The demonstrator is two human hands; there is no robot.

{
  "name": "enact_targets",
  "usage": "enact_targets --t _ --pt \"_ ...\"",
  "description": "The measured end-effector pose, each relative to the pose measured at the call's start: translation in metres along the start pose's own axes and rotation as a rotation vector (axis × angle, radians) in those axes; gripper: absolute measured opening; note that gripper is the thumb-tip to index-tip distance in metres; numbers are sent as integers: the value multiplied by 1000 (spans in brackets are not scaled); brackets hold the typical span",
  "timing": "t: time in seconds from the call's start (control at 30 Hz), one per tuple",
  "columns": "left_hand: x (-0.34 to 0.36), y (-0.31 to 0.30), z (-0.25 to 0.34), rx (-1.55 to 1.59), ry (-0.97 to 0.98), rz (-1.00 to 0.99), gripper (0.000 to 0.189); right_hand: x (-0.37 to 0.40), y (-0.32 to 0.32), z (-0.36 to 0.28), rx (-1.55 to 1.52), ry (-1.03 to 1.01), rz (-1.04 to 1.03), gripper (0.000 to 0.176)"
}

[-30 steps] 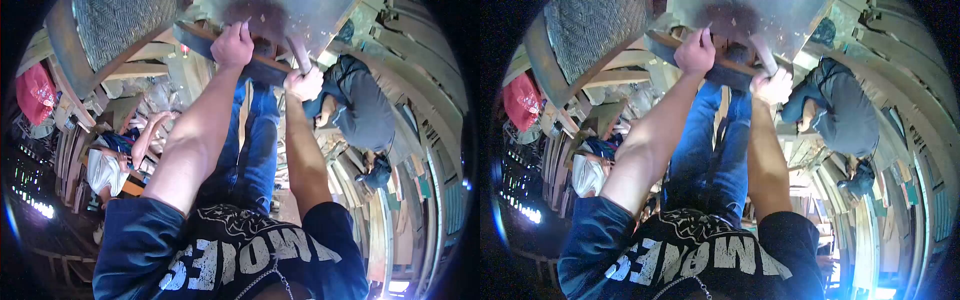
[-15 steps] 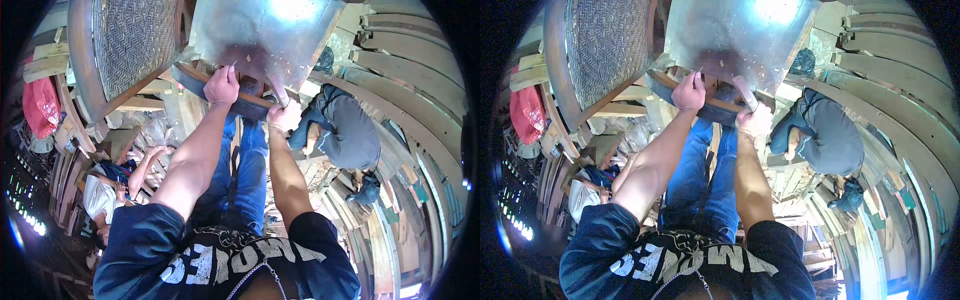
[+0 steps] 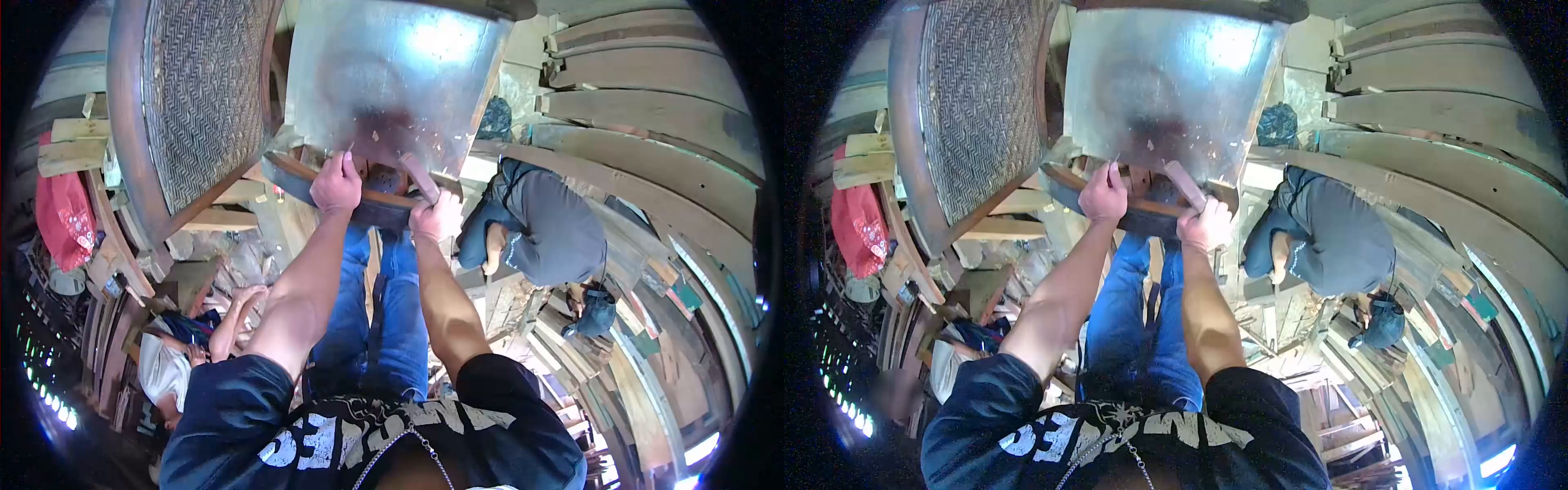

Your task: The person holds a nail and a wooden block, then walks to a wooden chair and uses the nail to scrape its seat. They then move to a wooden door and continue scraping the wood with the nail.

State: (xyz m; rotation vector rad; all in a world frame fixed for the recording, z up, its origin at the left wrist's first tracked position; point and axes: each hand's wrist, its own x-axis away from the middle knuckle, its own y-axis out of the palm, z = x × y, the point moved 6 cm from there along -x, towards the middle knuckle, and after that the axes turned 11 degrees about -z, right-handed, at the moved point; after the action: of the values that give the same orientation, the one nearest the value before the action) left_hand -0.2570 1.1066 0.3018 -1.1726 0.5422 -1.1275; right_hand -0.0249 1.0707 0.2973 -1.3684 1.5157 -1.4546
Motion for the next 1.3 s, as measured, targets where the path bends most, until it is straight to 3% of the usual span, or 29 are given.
enact_targets --t 0.2,0.47,0.7,1.03,1.1,1.17,1.3 --pt "1 -7 4 14 22 44 19 -1 -1 0 -36 52 -92 31" --pt "1 -1 -1 32 -6 -19 20 0 0 0 -62 61 -62 32" --pt "0 -9 5 43 19 51 23 1 0 2 -63 61 -85 32" --pt "1 -5 -3 65 -80 22 16 2 -3 -1 45 82 -35 27" --pt "2 -8 0 156 26 93 15 0 2 -1 37 15 -60 28" --pt "2 -13 -1 140 -31 92 15 5 1 1 17 48 10 30" --pt "3 -19 -4 213 -46 80 14 5 1 1 48 120 -72 36"
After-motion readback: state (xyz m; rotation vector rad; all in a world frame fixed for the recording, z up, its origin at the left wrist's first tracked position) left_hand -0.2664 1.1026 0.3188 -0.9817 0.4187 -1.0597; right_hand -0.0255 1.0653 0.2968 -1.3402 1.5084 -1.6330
